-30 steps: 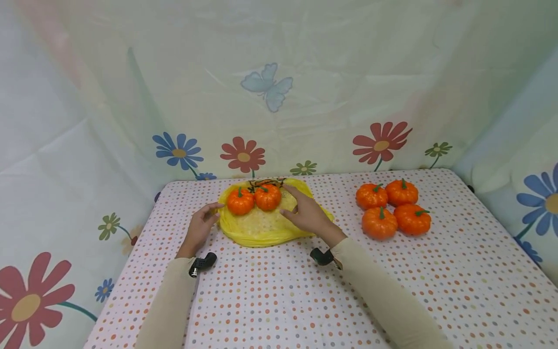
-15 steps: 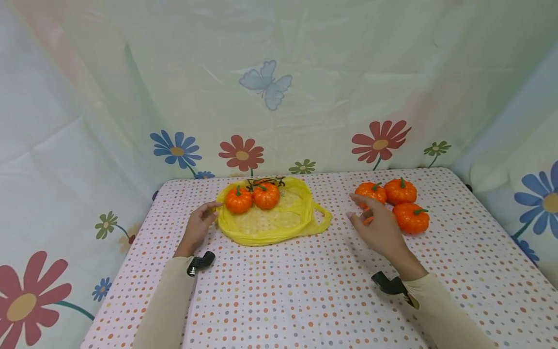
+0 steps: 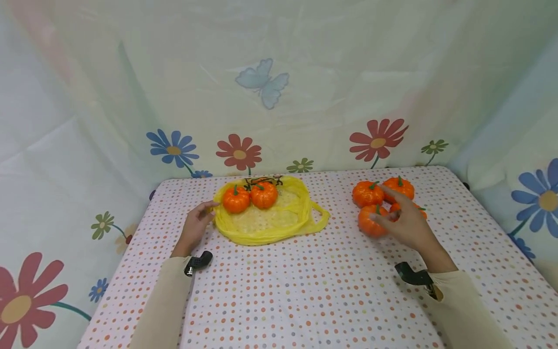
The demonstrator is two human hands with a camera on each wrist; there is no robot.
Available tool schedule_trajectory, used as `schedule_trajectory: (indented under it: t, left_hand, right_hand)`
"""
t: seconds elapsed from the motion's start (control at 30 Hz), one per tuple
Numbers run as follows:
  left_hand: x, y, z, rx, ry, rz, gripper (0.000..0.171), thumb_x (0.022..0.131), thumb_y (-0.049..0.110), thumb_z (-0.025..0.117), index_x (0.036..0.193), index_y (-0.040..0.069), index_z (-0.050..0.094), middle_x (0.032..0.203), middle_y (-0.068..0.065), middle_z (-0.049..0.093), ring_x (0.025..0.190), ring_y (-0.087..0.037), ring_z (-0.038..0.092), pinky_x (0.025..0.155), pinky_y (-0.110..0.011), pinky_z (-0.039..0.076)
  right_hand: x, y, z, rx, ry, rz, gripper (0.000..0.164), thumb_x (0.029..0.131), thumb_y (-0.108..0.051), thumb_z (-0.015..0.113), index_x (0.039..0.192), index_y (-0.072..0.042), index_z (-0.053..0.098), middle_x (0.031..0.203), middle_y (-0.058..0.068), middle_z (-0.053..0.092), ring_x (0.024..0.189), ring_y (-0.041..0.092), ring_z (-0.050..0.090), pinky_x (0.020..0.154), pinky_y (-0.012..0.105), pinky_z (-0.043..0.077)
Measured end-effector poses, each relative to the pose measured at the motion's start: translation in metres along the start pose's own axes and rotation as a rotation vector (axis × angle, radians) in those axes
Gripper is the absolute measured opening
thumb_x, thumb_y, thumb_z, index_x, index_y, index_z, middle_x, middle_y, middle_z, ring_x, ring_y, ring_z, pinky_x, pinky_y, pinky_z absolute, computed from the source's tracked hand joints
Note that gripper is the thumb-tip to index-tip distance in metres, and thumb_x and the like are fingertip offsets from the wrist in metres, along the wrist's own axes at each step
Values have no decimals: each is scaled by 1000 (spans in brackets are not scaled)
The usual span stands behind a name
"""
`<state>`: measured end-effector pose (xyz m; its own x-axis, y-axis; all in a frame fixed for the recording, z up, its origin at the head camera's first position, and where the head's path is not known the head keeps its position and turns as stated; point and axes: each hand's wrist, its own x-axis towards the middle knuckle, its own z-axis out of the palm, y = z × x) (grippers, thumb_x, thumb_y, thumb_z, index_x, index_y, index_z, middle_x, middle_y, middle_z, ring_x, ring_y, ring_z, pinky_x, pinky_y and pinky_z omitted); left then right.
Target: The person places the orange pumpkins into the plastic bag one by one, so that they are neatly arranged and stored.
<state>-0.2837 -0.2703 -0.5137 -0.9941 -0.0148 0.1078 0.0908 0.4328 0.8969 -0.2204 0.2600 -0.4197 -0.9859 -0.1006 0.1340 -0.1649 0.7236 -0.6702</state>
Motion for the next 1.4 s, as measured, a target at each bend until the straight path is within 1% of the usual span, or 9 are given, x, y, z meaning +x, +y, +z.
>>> schedule_trajectory:
  t: [0.17,0.43,0.53,0.6,0.67,0.83,0.93,1.23,1.4]
  left_hand:
    - [1,0,0,16,2,-8,28,100,14,52,126,13,62,147,-9,51,144,-28,38,123,-48,27]
    - [0,1,-1,16,-5,-16,30,100,14,51,128,12,61,150,-10,48,146,-29,35,123,-48,25]
    - [0,1,0,13,-4,-22,30,100,12,51,128,11,61,150,-10,47,146,-29,34,124,-48,24]
    - [0,1,0,11,-3,-20,30,100,11,51,128,10,60,151,-11,46,146,-30,34,124,-48,24]
    - [0,2,0,10,-2,-17,30,100,11,51,128,10,61,151,-11,47,146,-30,34,124,-47,24]
    - [2,1,0,4,-7,-13,30,100,11,52,128,10,61,150,-11,48,146,-29,35,124,-47,24]
    - [2,0,-1,0,-4,-12,29,100,11,52,127,10,61,148,-11,49,145,-29,35,124,-47,24]
    - [1,2,-1,4,-6,-29,29,100,13,51,128,12,61,150,-9,48,146,-28,35,123,-48,26]
    - [1,2,-1,-11,-16,-17,30,100,11,51,128,10,61,150,-10,48,146,-29,35,124,-48,25]
  right_hand:
    - [-5,9,7,-9,24,37,87,91,-36,69,156,-4,21,148,32,36,49,13,43,43,26,42]
    - [-8,10,15,-55,40,110,89,90,-40,69,156,-5,21,147,34,35,51,20,47,44,27,44]
    - [-7,11,18,-75,31,132,90,90,-36,70,156,-2,20,150,37,30,81,38,60,70,47,59]
    - [-6,12,20,-90,20,154,91,89,-36,71,155,-1,19,151,38,27,108,50,52,89,64,51]
    - [-5,13,23,-95,9,180,93,88,-35,72,155,0,19,152,38,24,116,53,44,96,71,43]
    - [-4,14,29,-95,-33,215,96,87,-36,73,156,-1,17,152,38,24,121,55,43,99,71,41]
    - [-3,15,32,-94,-35,199,94,86,-35,74,155,-1,19,154,35,25,135,57,31,104,75,32]
    - [-5,16,41,-84,21,225,89,86,-26,73,155,-2,23,153,37,25,120,50,43,102,71,39]
    - [-5,16,44,-62,1,251,92,87,-28,73,155,0,18,154,36,23,133,54,34,106,73,32]
